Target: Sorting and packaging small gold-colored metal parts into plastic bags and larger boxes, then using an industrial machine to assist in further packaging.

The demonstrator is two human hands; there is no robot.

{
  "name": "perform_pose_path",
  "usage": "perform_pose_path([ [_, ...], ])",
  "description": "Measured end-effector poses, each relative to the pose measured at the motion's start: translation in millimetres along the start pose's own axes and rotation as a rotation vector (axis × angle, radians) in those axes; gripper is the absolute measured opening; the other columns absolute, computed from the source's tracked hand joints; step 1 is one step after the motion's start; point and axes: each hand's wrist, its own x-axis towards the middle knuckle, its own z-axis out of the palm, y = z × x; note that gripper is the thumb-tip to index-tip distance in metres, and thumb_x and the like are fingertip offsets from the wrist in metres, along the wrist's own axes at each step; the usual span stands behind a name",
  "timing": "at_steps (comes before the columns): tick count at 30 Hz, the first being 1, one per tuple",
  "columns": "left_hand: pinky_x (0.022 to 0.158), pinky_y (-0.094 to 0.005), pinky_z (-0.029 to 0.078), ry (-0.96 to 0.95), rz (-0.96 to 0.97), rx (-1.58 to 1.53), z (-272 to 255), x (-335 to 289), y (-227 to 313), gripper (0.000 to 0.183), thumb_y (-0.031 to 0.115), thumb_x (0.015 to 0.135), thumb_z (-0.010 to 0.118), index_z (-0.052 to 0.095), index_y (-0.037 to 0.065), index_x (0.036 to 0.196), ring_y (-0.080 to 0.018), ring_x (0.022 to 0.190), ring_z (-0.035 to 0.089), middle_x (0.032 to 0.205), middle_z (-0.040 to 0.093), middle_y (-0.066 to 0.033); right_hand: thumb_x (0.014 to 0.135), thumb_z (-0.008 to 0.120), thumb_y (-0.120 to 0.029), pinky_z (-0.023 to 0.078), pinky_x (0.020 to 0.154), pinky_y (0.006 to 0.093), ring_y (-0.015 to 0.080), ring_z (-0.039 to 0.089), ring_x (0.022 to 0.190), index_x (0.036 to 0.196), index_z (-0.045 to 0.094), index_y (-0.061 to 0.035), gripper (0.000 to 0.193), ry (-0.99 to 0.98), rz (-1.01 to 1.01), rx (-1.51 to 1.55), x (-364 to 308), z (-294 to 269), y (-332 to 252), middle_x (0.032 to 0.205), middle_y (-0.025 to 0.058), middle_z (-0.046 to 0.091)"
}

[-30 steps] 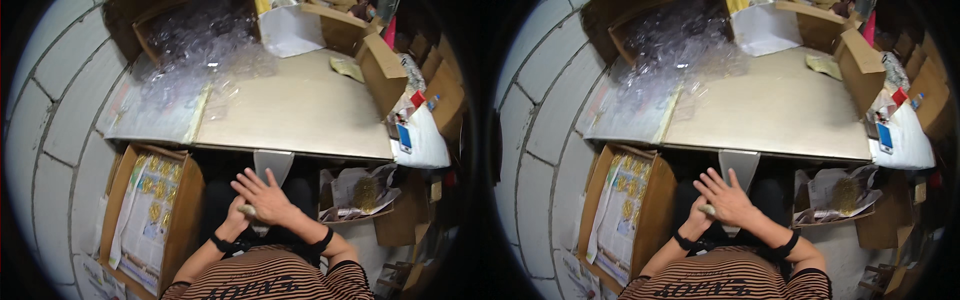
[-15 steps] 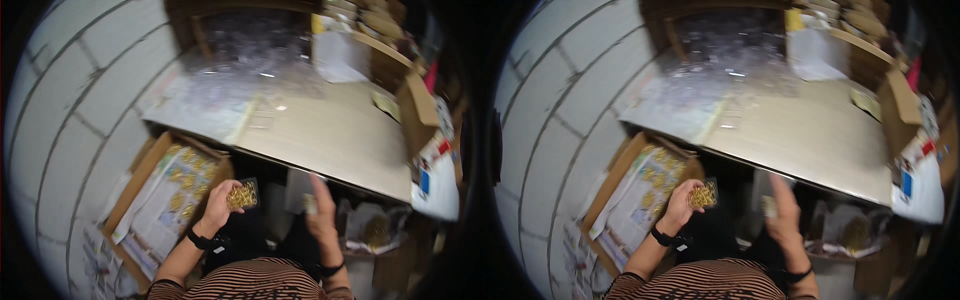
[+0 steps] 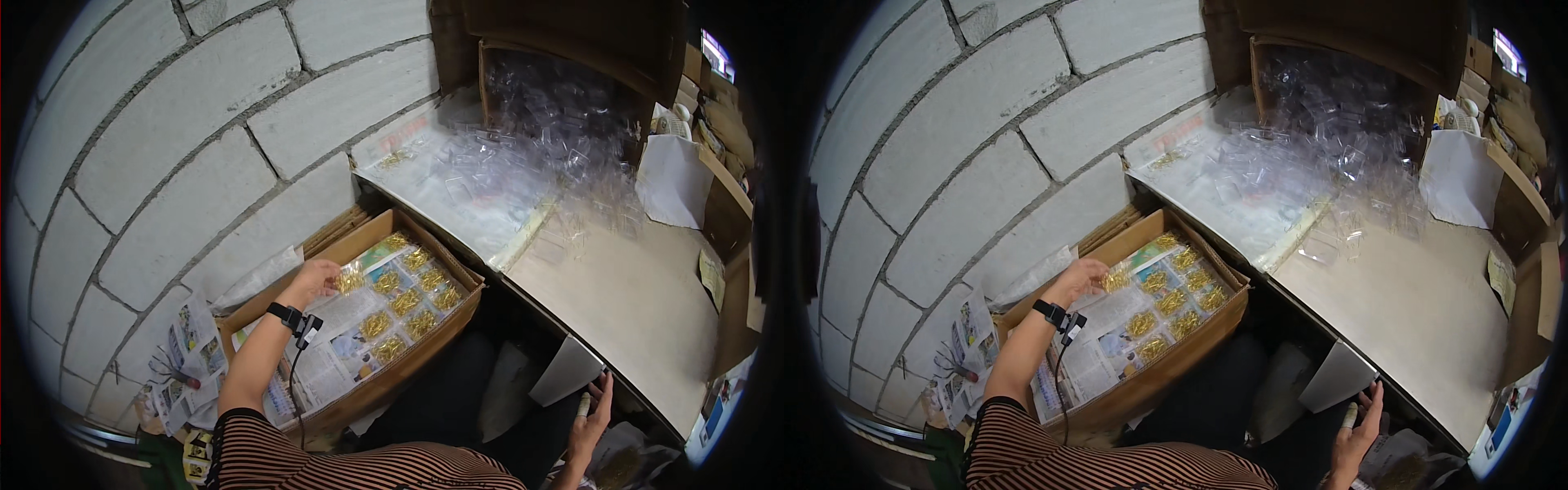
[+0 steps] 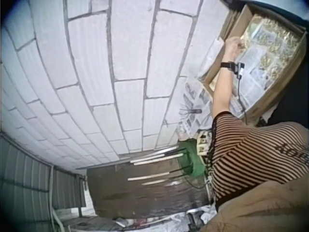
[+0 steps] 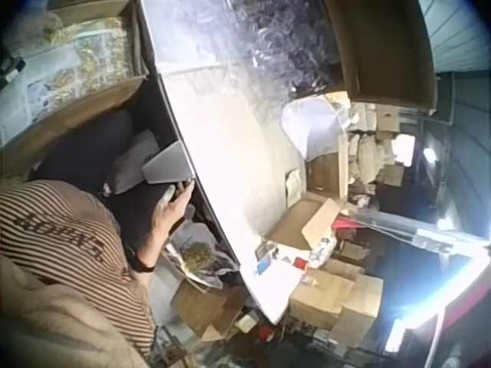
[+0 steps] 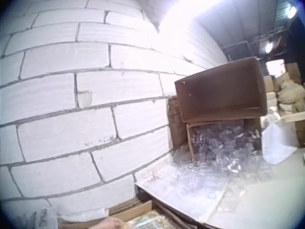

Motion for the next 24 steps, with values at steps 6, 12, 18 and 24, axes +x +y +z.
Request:
perform_pose_path([
  [6,0.054,-0.034,0.052,0.052,-0.055,0.102,7.8,13.1,-51.4,0.012,0.006,0.08,0.058,0.064,0.0,0.088,-0.0182,0.064,0.059,0.076,0.06,-0.0053,0.082,0.046,0.012,0.045,0.085,0.0322,0.0264,0.059,0.101,0.136,0.034,-0.0029,0.058,-0.084,-0.03,-0.072,2.6,11.0,-8.6,0.128,0.018,0.049],
  [12,0.056,-0.0383,0.048,0.109,0.249,0.696,30.3,10.5,-48.2,0.02,0.011,0.076,0.054,0.063,-0.007,0.079,-0.0266,0.065,0.061,0.072,0.063,-0.0177,0.078,0.052,0.011,0.048,0.081,0.0345,0.0293,0.061,0.095,0.129,0.041,-0.0022,0.054,-0.124,-0.106,-0.169,0.5,9.0,-6.3,0.12,0.0192,0.053],
  [18,0.076,-0.0316,0.046,-0.196,0.515,0.755,54.8,-36.5,17.5,0.028,0.018,0.083,0.057,0.063,-0.006,0.097,-0.0234,0.084,0.061,0.089,0.065,-0.0165,0.069,0.059,0.003,0.047,0.09,0.0393,0.033,0.052,0.112,0.119,0.05,-0.0054,0.051,-0.195,-0.26,-0.318,11.5,10.0,7.6,0.123,0.0158,0.052],
  [24,0.084,-0.0323,0.045,-0.79,0.592,0.815,201.3,-128.7,107.3,0.029,0.014,0.089,0.053,0.055,-0.003,0.113,-0.0213,0.097,0.058,0.101,0.062,-0.0135,0.074,0.057,-0.004,0.05,0.078,0.0393,0.0318,0.056,0.097,0.107,0.052,0.0026,0.034,-0.139,-0.264,-0.266,-16.4,-10.0,44.7,0.105,0.0156,0.056],
])
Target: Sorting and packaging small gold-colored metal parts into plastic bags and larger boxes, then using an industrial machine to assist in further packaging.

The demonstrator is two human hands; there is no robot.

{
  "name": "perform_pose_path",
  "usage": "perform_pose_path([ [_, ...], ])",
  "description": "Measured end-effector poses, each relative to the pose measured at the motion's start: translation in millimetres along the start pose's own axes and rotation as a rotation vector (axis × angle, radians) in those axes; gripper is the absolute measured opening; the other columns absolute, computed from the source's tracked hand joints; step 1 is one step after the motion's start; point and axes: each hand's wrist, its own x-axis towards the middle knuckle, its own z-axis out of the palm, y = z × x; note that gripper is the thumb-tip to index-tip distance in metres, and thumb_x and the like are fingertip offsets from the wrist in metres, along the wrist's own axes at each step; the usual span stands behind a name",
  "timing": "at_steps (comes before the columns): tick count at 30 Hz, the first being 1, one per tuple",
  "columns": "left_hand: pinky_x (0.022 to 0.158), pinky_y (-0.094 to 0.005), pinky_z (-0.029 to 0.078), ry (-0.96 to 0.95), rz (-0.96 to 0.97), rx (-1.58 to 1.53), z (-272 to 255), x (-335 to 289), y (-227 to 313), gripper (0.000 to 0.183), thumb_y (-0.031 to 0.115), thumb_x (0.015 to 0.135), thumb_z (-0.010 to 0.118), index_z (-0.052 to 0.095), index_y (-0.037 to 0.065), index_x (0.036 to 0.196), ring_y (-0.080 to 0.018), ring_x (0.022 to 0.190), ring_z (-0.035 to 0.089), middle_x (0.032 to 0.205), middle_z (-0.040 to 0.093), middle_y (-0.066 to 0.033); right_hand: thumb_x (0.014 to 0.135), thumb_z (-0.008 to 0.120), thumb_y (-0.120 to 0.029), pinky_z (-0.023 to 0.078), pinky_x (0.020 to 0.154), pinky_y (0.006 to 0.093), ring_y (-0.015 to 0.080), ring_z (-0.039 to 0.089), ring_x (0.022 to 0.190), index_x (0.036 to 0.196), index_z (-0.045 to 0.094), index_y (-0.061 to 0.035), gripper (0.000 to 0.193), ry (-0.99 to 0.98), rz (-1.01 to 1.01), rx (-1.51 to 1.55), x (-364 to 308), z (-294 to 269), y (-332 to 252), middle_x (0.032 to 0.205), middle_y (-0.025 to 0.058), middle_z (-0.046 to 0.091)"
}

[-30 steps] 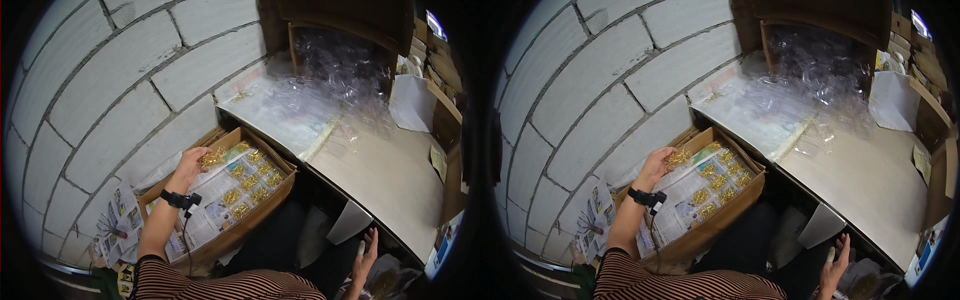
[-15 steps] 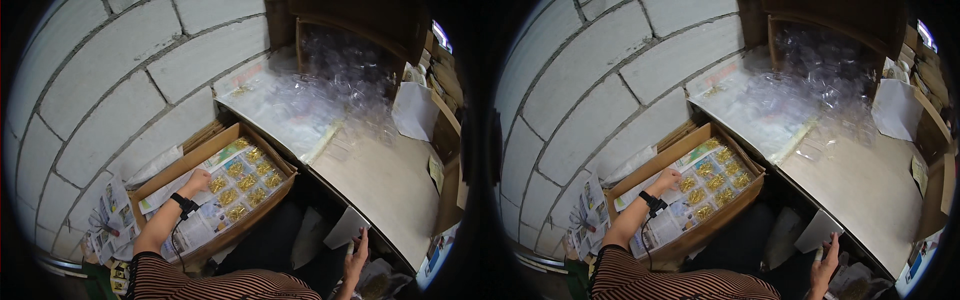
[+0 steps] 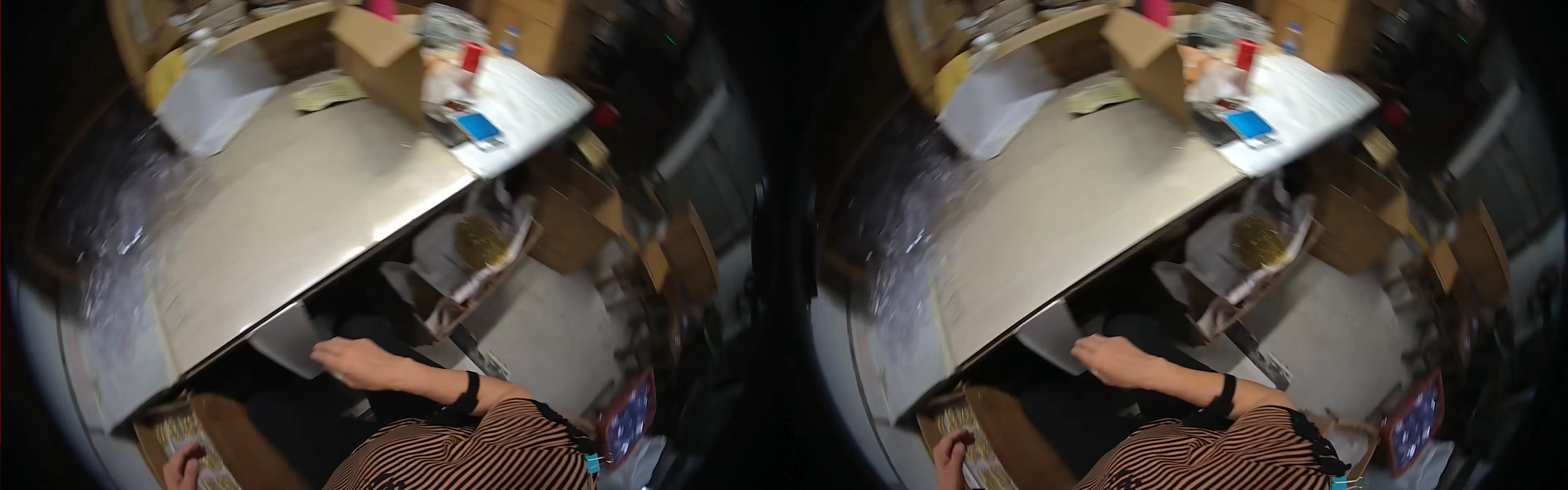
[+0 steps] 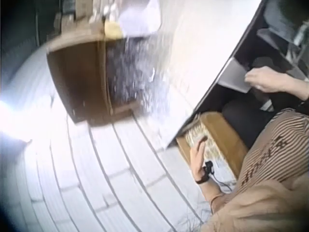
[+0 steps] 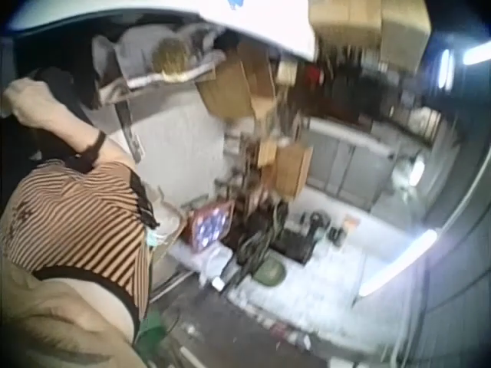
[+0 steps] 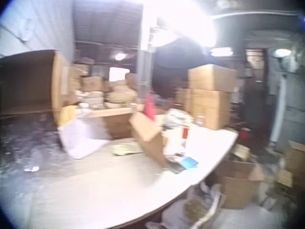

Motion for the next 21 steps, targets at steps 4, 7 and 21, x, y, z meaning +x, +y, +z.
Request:
perform_pose_path([
  [4,0.098,-0.0327,0.038,-0.417,0.159,0.113,46.4,40.1,92.3,0.031,0.014,0.096,0.044,0.051,-0.002,0.121,-0.0241,0.109,0.053,0.118,0.055,-0.0158,0.078,0.058,-0.008,0.05,0.072,0.0384,0.0301,0.056,0.093,0.104,0.052,0.0028,0.028,-0.038,0.143,-0.035,-66.1,-11.6,16.7,0.098,0.0138,0.056],
  [7,0.1,-0.0344,0.037,-0.682,0.126,-0.046,76.0,51.8,124.5,0.035,0.019,0.097,0.043,0.049,-0.003,0.123,-0.0253,0.113,0.051,0.121,0.054,-0.0166,0.079,0.055,-0.01,0.048,0.071,0.0401,0.0306,0.056,0.09,0.094,0.053,0.0016,0.019,-0.035,0.323,-0.104,-117.6,-25.7,24.6,0.093,0.0151,0.056],
  [21,0.09,-0.0339,0.044,-0.943,0.294,-0.258,244.9,31.2,191.1,0.04,0.025,0.095,0.047,0.051,-0.006,0.12,-0.0256,0.104,0.058,0.11,0.06,-0.0175,0.07,0.056,-0.006,0.05,0.069,0.0445,0.0371,0.062,0.079,0.074,0.063,0.0023,0.011,-0.014,1.05,-0.234,-324.2,-59.1,19.1,0.08,0.0223,0.063],
])
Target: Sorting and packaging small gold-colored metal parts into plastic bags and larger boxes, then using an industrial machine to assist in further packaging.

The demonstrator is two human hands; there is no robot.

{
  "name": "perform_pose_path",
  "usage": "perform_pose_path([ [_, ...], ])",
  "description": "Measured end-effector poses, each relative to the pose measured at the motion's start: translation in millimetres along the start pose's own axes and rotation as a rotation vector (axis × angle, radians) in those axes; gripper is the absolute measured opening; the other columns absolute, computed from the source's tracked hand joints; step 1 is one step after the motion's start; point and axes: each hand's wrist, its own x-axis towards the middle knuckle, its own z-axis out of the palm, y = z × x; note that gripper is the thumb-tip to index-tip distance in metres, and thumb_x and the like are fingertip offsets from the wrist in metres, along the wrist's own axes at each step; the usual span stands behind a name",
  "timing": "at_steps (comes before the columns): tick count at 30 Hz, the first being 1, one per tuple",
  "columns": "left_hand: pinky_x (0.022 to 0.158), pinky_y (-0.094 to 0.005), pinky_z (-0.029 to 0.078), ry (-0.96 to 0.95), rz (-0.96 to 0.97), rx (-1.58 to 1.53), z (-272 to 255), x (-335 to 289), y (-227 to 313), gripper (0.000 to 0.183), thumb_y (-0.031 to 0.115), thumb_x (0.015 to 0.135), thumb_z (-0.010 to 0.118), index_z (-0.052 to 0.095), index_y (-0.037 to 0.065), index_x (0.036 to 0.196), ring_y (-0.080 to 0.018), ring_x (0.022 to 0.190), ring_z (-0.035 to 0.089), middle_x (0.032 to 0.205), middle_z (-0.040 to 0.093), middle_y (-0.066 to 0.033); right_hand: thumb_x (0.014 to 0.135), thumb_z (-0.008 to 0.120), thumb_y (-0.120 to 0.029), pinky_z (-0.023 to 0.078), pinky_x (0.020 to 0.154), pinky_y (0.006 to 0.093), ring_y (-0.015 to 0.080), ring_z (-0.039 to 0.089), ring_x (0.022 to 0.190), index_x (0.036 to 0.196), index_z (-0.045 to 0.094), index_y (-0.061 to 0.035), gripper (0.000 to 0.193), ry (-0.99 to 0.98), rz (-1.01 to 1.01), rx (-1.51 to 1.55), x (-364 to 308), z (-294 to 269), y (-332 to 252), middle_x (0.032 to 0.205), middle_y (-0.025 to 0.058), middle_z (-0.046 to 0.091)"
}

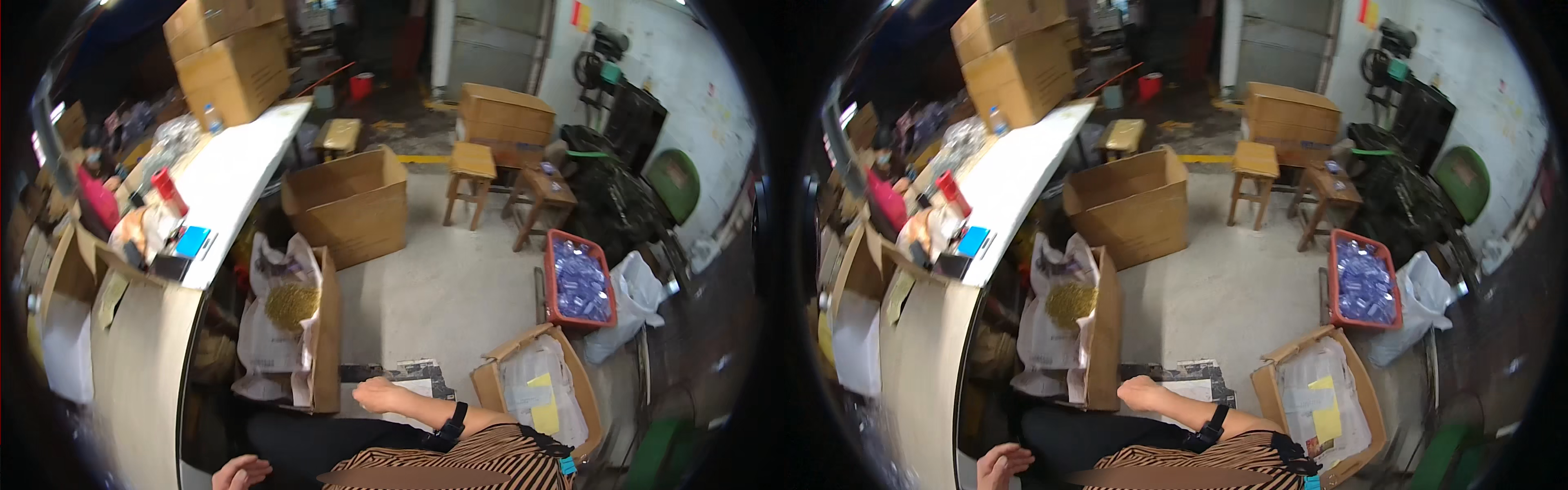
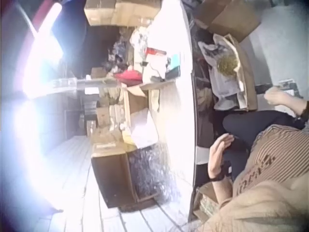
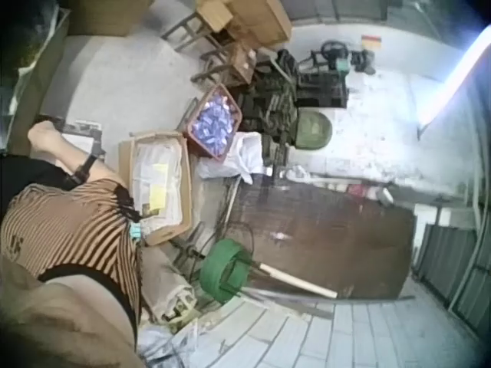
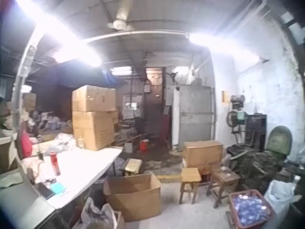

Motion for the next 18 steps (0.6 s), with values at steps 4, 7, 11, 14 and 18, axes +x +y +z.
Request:
perform_pose_path([
  [4,0.088,-0.0323,0.047,0.0,0.0,-0.136,-21.9,-3.5,-50.0,0.033,0.015,0.092,0.047,0.053,-0.006,0.117,-0.0246,0.102,0.06,0.108,0.062,-0.0172,0.075,0.057,-0.012,0.047,0.078,0.0437,0.0358,0.058,0.094,0.106,0.056,-0.0033,0.033,-0.213,-0.116,0.04,19.8,8.7,-21.2,0.096,0.0174,0.06],
  [7,0.09,-0.0321,0.046,0.08,0.012,-0.26,-40.5,-20.6,-66.1,0.032,0.016,0.095,0.045,0.053,-0.005,0.118,-0.0238,0.103,0.06,0.111,0.061,-0.0161,0.079,0.058,-0.015,0.045,0.088,0.041,0.0325,0.056,0.105,0.12,0.053,-0.0086,0.043,-0.145,-0.102,0.043,7.3,-1.5,-27.1,0.113,0.0161,0.059],
  [11,0.087,-0.0315,0.048,0.415,0.038,-0.377,-67.9,-73.1,-90.2,0.031,0.015,0.095,0.044,0.053,-0.007,0.115,-0.0255,0.1,0.061,0.107,0.062,-0.0183,0.077,0.054,-0.011,0.046,0.085,0.041,0.0349,0.058,0.1,0.115,0.059,-0.0067,0.039,-0.186,-0.097,0.045,14.0,-15.6,-46.5,0.107,0.0189,0.062],
  [14,0.083,-0.033,0.051,0.64,0.065,-0.53,-83.8,-117.4,-123.6,0.03,0.011,0.094,0.041,0.052,-0.011,0.112,-0.0292,0.097,0.063,0.103,0.062,-0.022,0.078,0.056,-0.015,0.046,0.084,0.0402,0.0357,0.059,0.097,0.117,0.058,-0.0066,0.04,-0.234,-0.261,0.103,45.5,-22.7,-61.9,0.104,0.0198,0.062],
  [18,0.083,-0.0335,0.052,0.841,0.044,-0.606,-98.1,-131.3,-162.4,0.029,0.008,0.092,0.04,0.052,-0.011,0.111,-0.0299,0.094,0.063,0.101,0.062,-0.0223,0.079,0.058,-0.019,0.048,0.081,0.0391,0.0335,0.059,0.097,0.115,0.058,-0.0049,0.039,-0.253,-0.353,0.113,84.5,-85.6,-141.4,0.105,0.0179,0.062],
])
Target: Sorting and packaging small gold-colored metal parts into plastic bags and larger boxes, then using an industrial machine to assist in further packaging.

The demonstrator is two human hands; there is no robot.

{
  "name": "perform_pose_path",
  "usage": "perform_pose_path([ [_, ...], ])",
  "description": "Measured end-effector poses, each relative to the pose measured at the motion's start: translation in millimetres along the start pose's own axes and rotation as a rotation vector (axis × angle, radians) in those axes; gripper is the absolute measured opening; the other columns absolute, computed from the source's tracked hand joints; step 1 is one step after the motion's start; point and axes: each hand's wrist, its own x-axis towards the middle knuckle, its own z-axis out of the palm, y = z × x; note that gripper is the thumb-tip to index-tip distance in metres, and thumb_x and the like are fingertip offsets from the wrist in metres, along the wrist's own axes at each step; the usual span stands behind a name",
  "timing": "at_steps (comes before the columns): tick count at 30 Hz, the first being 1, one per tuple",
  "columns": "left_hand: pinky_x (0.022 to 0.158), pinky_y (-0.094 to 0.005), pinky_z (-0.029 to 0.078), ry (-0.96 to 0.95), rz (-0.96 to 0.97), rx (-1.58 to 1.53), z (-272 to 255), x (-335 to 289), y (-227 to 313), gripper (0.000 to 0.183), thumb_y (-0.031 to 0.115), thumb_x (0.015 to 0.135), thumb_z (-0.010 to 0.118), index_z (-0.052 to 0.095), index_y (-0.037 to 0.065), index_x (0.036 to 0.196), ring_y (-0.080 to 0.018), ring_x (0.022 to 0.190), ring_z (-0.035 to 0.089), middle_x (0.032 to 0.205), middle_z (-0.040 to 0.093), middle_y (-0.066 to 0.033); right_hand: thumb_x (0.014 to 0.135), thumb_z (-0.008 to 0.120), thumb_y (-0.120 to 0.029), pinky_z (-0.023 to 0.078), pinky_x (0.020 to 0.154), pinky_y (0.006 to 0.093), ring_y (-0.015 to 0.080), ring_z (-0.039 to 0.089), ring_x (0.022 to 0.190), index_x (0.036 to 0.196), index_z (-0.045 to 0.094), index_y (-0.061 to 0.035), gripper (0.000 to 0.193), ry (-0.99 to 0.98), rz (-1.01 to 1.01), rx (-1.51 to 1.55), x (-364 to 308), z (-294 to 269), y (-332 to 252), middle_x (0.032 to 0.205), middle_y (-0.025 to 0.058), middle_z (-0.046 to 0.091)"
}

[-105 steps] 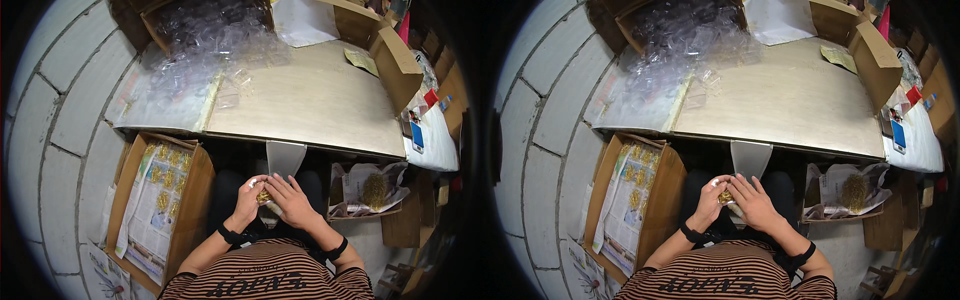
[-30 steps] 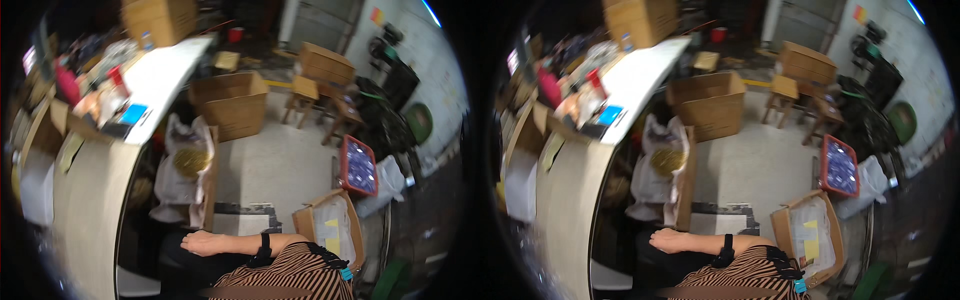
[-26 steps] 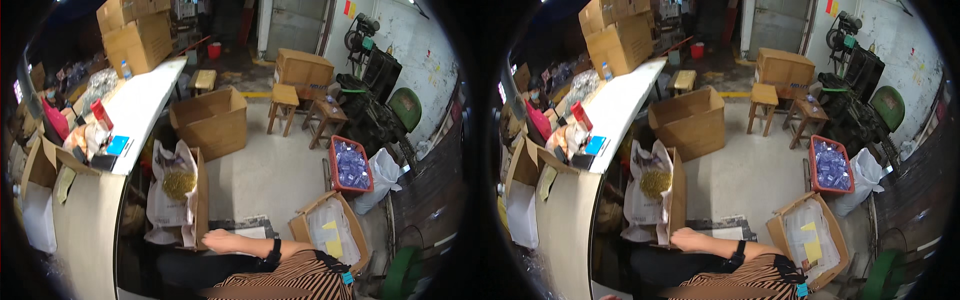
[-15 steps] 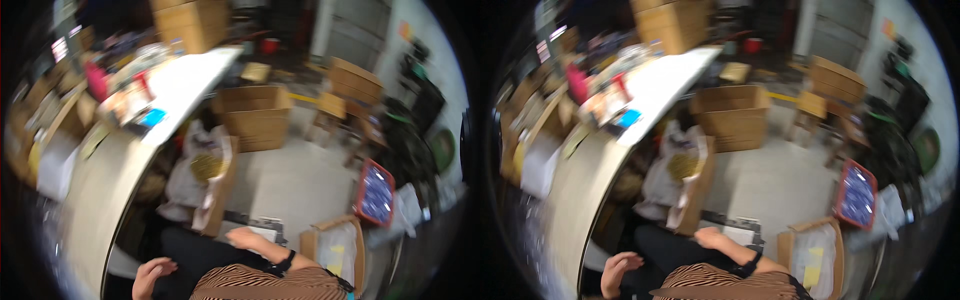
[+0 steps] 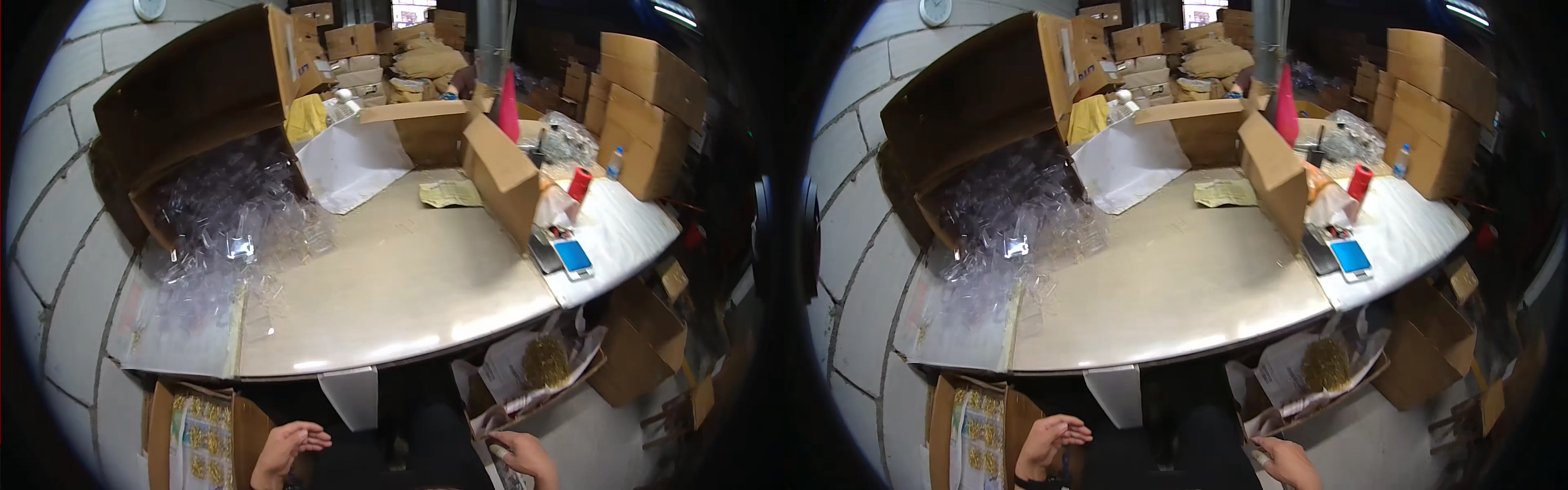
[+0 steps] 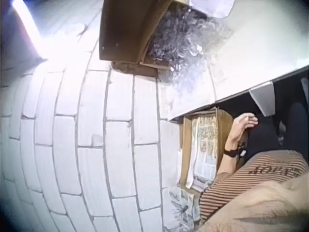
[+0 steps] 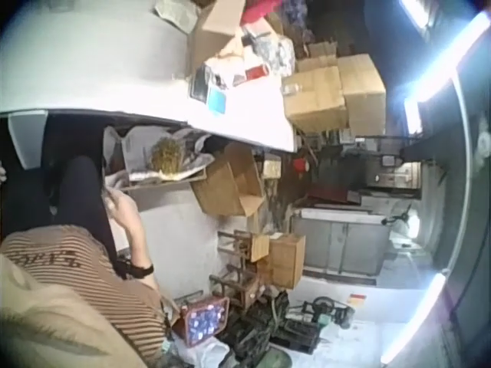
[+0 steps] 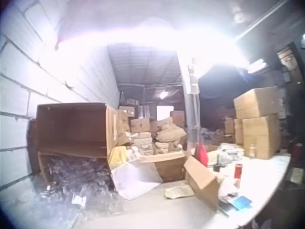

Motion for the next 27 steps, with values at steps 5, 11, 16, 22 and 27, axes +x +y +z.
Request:
perform_pose_path([
  [5,0.082,-0.0354,0.051,0.061,-0.076,-0.173,-13.3,26.3,13.5,0.032,0.016,0.091,0.05,0.053,-0.01,0.11,-0.0298,0.093,0.063,0.1,0.062,-0.0224,0.063,0.057,0.002,0.051,0.079,0.0358,0.0292,0.062,0.094,0.114,0.058,-0.0083,0.052,0.134,-0.377,-0.077,92.0,-29.2,-63.6,0.104,0.0127,0.064],
  [11,0.084,-0.0386,0.05,-0.027,-0.181,-0.142,12.0,79.8,112.8,0.045,0.029,0.088,0.058,0.05,-0.008,0.113,-0.031,0.096,0.061,0.104,0.061,-0.0208,0.073,0.056,-0.004,0.051,0.071,0.0363,0.0282,0.058,0.093,0.117,0.051,-0.0032,0.045,-0.093,-0.564,0.076,175.0,-9.6,-81.4,0.098,0.012,0.059],
  [16,0.088,-0.0404,0.048,-0.325,-0.254,-0.018,55.7,133.4,199.4,0.05,0.034,0.09,0.054,0.047,-0.007,0.118,-0.0319,0.1,0.059,0.109,0.058,-0.0205,0.074,0.055,-0.012,0.051,0.072,0.045,0.0357,0.062,0.088,0.095,0.061,-0.002,0.024,-0.223,0.016,-0.088,110.3,-2.2,-9.5,0.09,0.0184,0.064],
  [22,0.087,-0.0398,0.047,-0.41,-0.304,0.114,99.1,165.6,238.1,0.045,0.03,0.092,0.05,0.047,-0.007,0.118,-0.0305,0.101,0.057,0.109,0.058,-0.0195,0.071,0.058,-0.014,0.051,0.075,0.0461,0.0354,0.063,0.088,0.091,0.067,-0.0043,0.024,-0.091,1.008,-0.035,-90.2,4.9,100.6,0.092,0.0184,0.066],
  [27,0.091,-0.0419,0.044,-0.456,-0.298,0.298,175.1,138.8,234.7,0.047,0.03,0.093,0.048,0.044,-0.007,0.122,-0.032,0.105,0.055,0.114,0.055,-0.0206,0.073,0.055,-0.013,0.051,0.073,0.0415,0.0346,0.064,0.085,0.094,0.068,-0.0034,0.026,-0.063,1.162,0.168,-215.5,93.2,128.2,0.093,0.0218,0.065],
])
